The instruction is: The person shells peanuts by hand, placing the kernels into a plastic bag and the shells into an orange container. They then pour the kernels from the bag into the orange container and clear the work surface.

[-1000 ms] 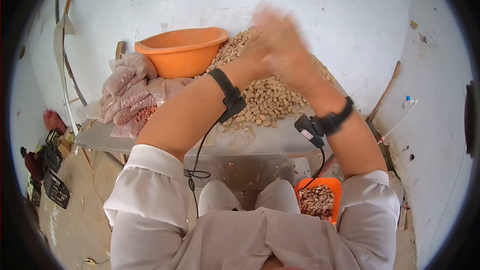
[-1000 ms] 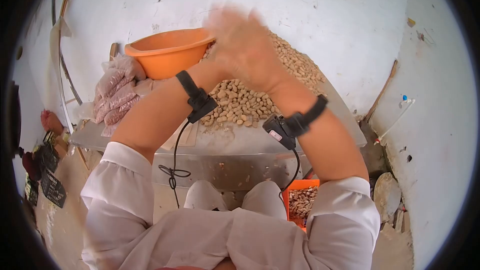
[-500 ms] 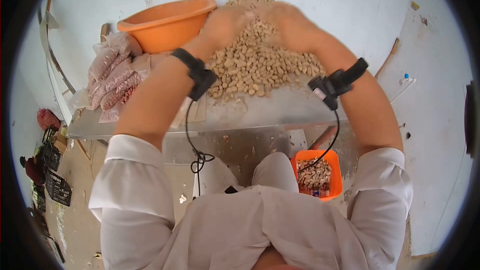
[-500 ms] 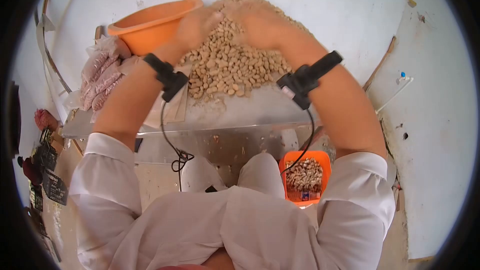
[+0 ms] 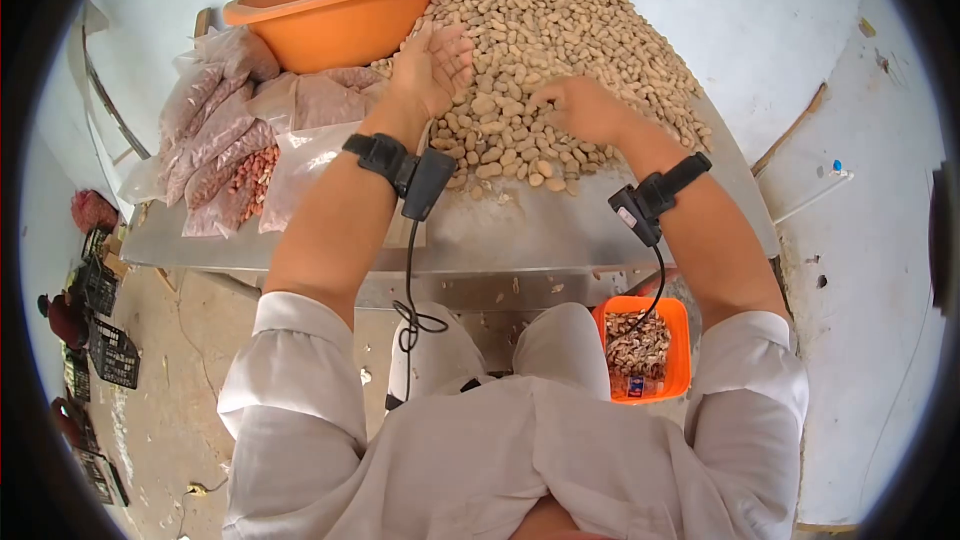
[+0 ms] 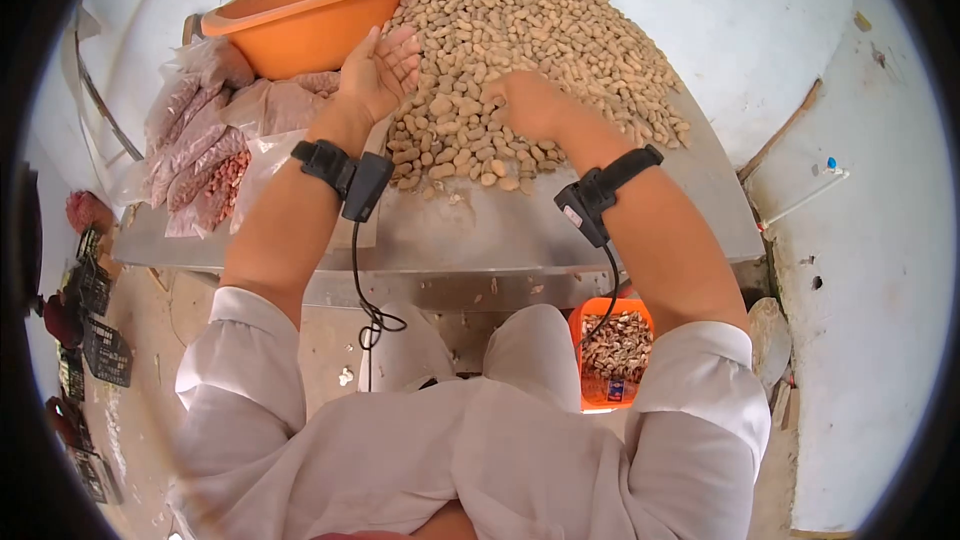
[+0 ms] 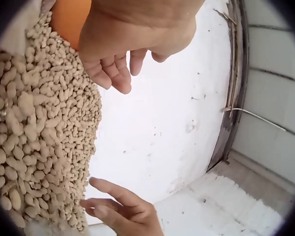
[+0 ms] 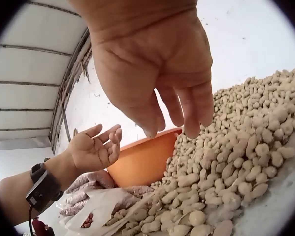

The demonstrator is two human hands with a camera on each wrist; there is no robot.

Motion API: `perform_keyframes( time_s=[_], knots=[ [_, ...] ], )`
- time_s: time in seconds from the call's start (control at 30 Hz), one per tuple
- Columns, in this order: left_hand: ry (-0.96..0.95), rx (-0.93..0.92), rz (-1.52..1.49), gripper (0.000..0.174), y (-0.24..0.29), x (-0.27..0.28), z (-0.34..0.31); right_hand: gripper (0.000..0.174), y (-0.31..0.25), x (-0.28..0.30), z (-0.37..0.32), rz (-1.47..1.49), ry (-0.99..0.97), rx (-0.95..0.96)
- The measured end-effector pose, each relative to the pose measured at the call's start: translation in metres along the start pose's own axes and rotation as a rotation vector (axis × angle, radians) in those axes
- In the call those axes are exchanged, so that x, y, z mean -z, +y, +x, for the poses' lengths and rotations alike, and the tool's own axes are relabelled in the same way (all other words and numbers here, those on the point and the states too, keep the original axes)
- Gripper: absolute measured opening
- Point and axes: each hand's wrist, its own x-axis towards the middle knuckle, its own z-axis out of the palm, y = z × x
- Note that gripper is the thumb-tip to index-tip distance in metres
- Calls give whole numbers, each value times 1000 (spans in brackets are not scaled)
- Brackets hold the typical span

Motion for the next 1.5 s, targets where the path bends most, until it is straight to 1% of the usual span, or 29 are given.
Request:
perform_keyframes(
  time_s=[0.07, 0.1, 0.17, 0.2, 0.27, 0.3, 0.4, 0.5, 0.6, 0.7, 0.8, 0.83, 0.93, 0.97, 1.07, 1.1, 1.2, 1.3, 1.4, 1.5],
  knots=[
    [-49, 15, -118, 42, -8, 16, 5, 29, -2, -9, 17, -54, -37, 0],
    [-39, 23, -164, 42, -13, 23, 7, 29, -3, -14, 24, -79, -61, 1],
    [-8, 28, -256, 43, -28, 35, 11, 30, -3, -23, 43, -217, -152, -46],
    [-20, 58, -273, 41, -36, 42, 10, 31, -5, -30, 54, -286, -200, -61],
    [-36, 114, -305, 38, -51, 53, 8, 29, 2, -43, 64, -325, -95, 63],
    [-41, 103, -299, 39, -53, 54, 9, 28, 7, -50, 67, -337, -46, 123],
    [-53, 98, -281, 39, -58, 52, 7, 23, -1, -45, 74, -348, -107, 47],
    [-95, 98, -289, 33, -62, 49, 8, 10, 6, -43, 71, -318, 56, 238],
    [-186, 4, -150, 29, -61, 44, 3, 9, -13, -15, 64, -116, 82, 95],
    [-306, -14, -143, 26, -61, 35, -7, 14, -24, 2, 45, 650, 109, -73],
    [-372, 0, -64, 24, -58, 25, -17, 20, -25, -15, 34, 1267, 243, -20],
    [-365, 26, -44, 26, -56, 22, -20, 21, -18, -24, 36, 1391, 238, -1],
    [-279, 0, 70, 28, -58, 13, -23, 21, -13, -38, 37, 1513, 300, 8],
    [-198, -41, 136, 29, -61, 10, -23, 20, -12, -39, 35, 1514, 296, -23],
    [-185, -59, 240, 27, -64, 7, -23, 18, -1, -50, 35, 1513, 236, 30],
    [-157, -82, 240, 26, -68, 7, -22, 19, -2, -50, 35, 1465, 225, 16],
    [-79, 7, 209, 23, -74, 8, -18, 18, -3, -64, 37, 1380, 312, -19],
    [-64, -11, 236, 18, -77, 6, -20, 17, -3, -74, 33, 1343, 376, -56],
    [-49, -40, 262, 16, -77, 6, -20, 17, 4, -78, 33, 1189, 385, -31],
    [-66, -82, 388, 19, -80, 9, -18, 20, 1, -76, 30, 1134, 384, -58]
  ],
)
